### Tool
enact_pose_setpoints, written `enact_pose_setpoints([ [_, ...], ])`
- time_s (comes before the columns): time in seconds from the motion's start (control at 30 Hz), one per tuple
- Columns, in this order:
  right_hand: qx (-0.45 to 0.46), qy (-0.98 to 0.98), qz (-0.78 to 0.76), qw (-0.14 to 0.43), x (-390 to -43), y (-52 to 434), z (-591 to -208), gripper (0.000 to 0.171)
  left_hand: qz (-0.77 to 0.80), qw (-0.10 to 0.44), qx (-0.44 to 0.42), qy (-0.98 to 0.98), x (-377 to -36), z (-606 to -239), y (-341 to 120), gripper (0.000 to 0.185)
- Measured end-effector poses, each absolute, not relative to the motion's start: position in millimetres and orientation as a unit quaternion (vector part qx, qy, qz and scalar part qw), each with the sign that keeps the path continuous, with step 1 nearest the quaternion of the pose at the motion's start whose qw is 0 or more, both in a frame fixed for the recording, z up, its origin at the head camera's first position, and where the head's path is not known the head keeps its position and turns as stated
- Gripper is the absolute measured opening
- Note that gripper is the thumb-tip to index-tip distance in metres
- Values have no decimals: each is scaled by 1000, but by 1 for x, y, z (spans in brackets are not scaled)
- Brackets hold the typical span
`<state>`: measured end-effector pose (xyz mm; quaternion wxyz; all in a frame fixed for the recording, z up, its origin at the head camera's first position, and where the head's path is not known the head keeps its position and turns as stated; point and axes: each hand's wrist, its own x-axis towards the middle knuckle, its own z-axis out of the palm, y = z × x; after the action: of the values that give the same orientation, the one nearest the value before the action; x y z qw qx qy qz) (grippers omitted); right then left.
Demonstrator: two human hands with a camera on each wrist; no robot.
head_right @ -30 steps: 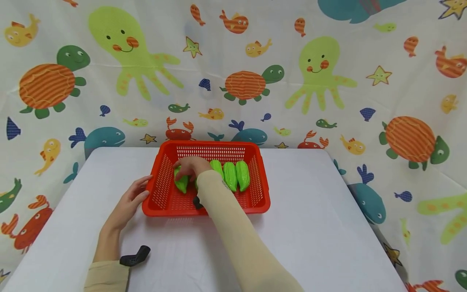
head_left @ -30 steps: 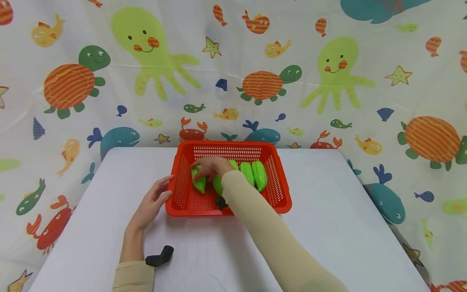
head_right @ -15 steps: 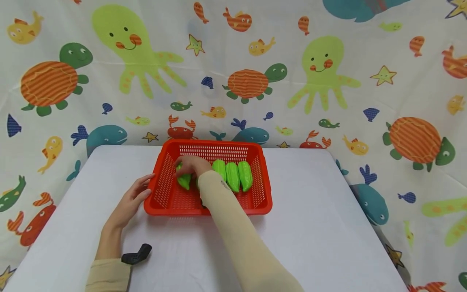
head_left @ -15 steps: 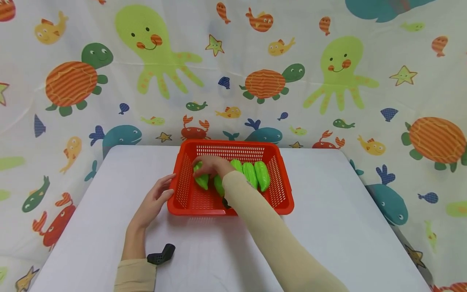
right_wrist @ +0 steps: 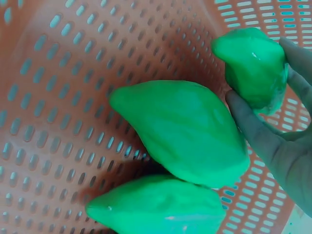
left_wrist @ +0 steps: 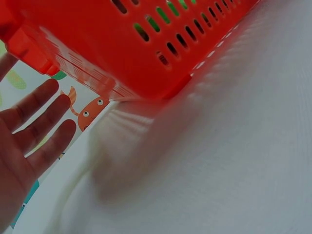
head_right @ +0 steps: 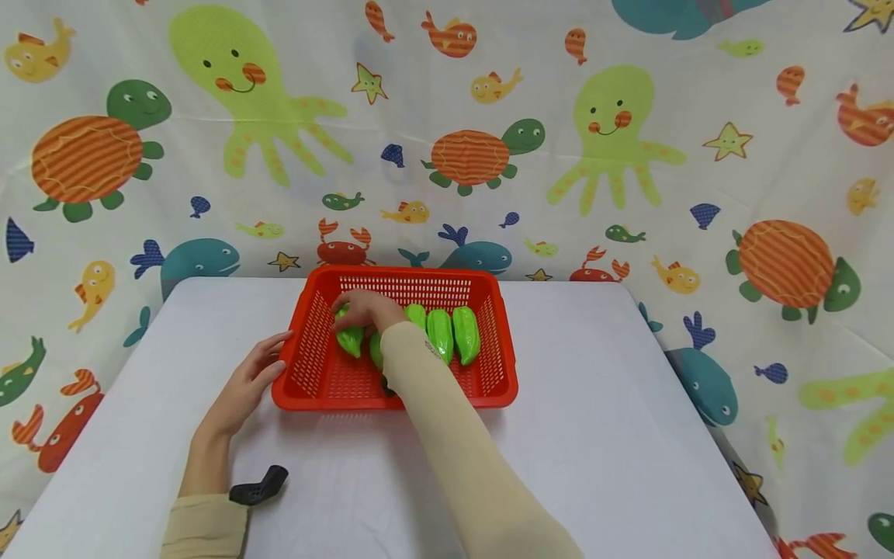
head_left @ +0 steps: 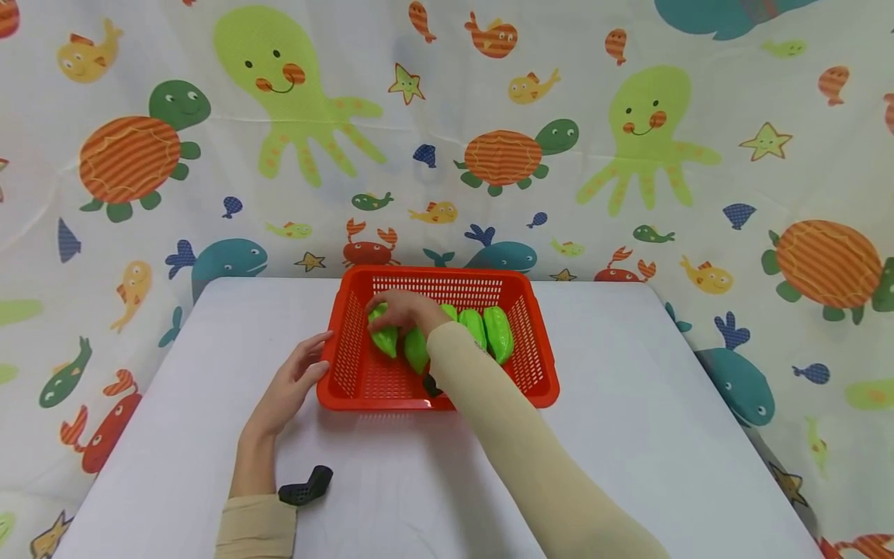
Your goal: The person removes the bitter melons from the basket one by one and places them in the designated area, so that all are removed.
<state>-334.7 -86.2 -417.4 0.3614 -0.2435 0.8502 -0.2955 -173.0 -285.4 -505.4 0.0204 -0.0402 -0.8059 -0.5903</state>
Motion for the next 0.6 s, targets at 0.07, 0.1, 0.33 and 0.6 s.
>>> enact_pose_setpoints([
  [0.07, -245, 851, -295, 360, -334, -85, -415, 43, -592, 20, -39, -805, -173, -506, -285, 57],
  [0.1, -244, 850, -297, 361, -334, -84, -414, 43, -593, 20, -38, -804, -173, -506, -285, 57],
  [0.33, -242, 836, -319, 375, -334, -83, -410, 43, -597, 18, -39, -801, -173, -506, -285, 58],
  [0.6, -250, 832, -340, 360, -337, -83, -401, 42, -600, 13, -36, -799, -173, -506, -286, 58],
])
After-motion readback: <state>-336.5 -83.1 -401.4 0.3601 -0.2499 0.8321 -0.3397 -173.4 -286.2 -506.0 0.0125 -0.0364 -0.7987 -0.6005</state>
